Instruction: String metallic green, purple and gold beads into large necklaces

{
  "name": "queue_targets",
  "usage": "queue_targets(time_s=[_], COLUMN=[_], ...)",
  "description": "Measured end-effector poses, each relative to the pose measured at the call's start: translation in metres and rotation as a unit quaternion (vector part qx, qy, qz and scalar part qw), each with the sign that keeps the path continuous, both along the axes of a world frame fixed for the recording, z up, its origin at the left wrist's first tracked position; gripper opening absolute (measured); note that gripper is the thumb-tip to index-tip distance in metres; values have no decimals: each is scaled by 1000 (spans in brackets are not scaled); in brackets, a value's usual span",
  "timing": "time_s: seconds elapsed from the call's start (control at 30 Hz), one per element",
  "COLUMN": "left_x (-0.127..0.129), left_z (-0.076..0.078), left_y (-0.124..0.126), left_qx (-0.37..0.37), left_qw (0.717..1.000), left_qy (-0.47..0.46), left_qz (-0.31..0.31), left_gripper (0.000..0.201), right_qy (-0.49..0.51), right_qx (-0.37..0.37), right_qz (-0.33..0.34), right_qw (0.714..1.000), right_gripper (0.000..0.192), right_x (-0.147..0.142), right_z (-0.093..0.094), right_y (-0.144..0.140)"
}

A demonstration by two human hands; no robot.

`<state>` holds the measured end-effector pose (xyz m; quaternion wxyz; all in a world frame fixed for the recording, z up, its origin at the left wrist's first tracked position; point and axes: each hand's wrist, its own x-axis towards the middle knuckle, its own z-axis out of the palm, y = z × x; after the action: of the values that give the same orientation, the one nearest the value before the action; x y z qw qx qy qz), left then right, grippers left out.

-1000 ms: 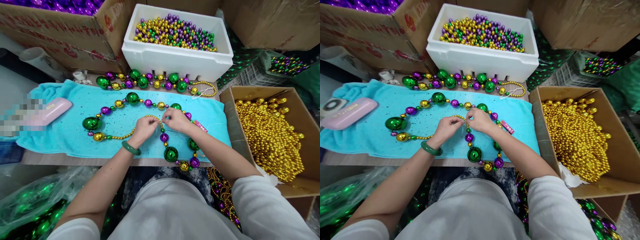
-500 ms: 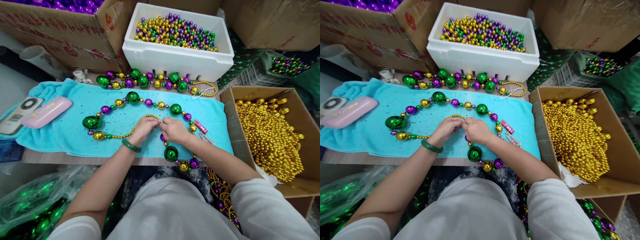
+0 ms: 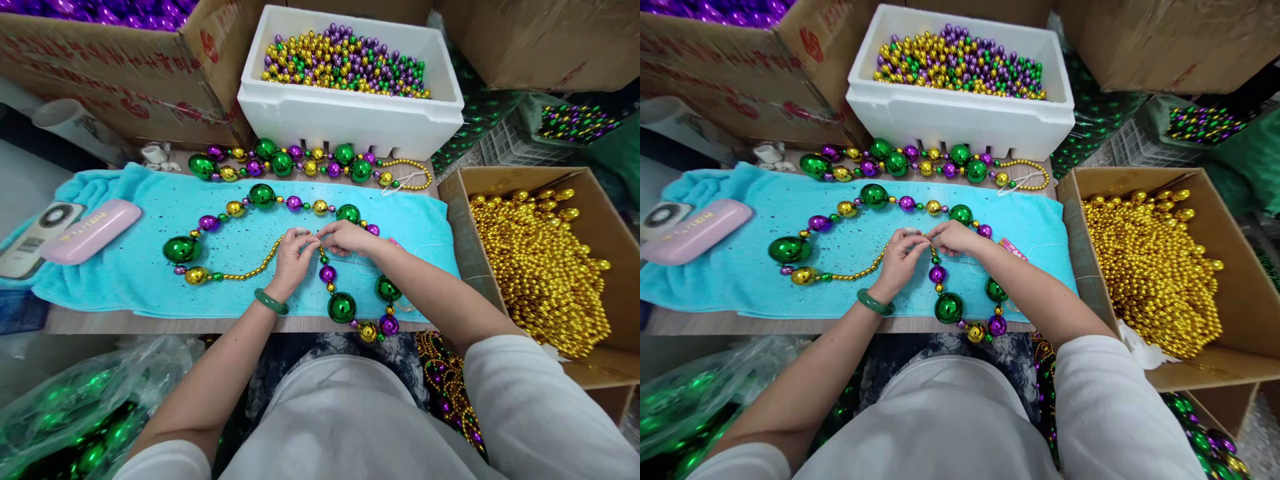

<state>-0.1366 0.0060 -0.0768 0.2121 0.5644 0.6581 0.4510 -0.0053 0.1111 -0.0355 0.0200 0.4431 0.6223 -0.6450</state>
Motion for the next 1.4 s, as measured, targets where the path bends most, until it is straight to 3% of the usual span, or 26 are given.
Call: queue_targets(time_s=[0.2,0.33,0.4,0.5,0.57,0.63,0.7,0.77,0.83,0.9,0.97,1.03,1.13,1.3,1.4], left_x=[2,1,0,-4,-7,-9,-7,-5,-2,0,2,3,6,12,14], left_z=[-2,-1,0,-2,-4,-5,-2,3,9,14,17,17,16,12,11], left_y=[-2,-3,-6,-12,-17,-22,-23,-21,-16,-10,-6,-3,-1,-3,-5], left_qx=[5,-3,-6,-2,-2,-12,-34,-70,-101,-112,-118,-130,-140,-96,-85], left_qw=[999,996,995,996,995,994,991,971,916,847,802,787,805,899,924], left_qy=[-33,-60,-62,-16,21,26,-37,-183,-369,-513,-584,-602,-577,-426,-373], left_qz=[29,59,76,93,101,108,122,135,125,86,47,26,14,-2,-3], left_gripper=[12,13,14,11,10,11,11,13,17,19,21,22,23,18,15], right_qy=[15,-39,-96,-198,-257,-286,-273,-214,-108,33,168,255,279,197,147], right_qx=[-2,115,230,363,395,400,390,355,265,130,0,-96,-154,-103,-60], right_qz=[15,16,66,157,182,179,153,90,-3,-92,-147,-162,-170,-201,-218], right_qw=[1000,992,966,897,863,852,866,906,958,987,975,948,933,954,963], right_gripper=[5,7,5,12,18,20,17,12,4,8,15,19,18,14,13], right_x=[-5,-2,5,22,36,47,53,56,54,50,45,39,28,16,16], right_z=[-2,-3,0,4,5,5,4,5,8,12,14,14,8,-1,-2], right_y=[-3,-6,-7,-8,-6,-3,-1,1,0,-4,-9,-16,-24,-25,-20])
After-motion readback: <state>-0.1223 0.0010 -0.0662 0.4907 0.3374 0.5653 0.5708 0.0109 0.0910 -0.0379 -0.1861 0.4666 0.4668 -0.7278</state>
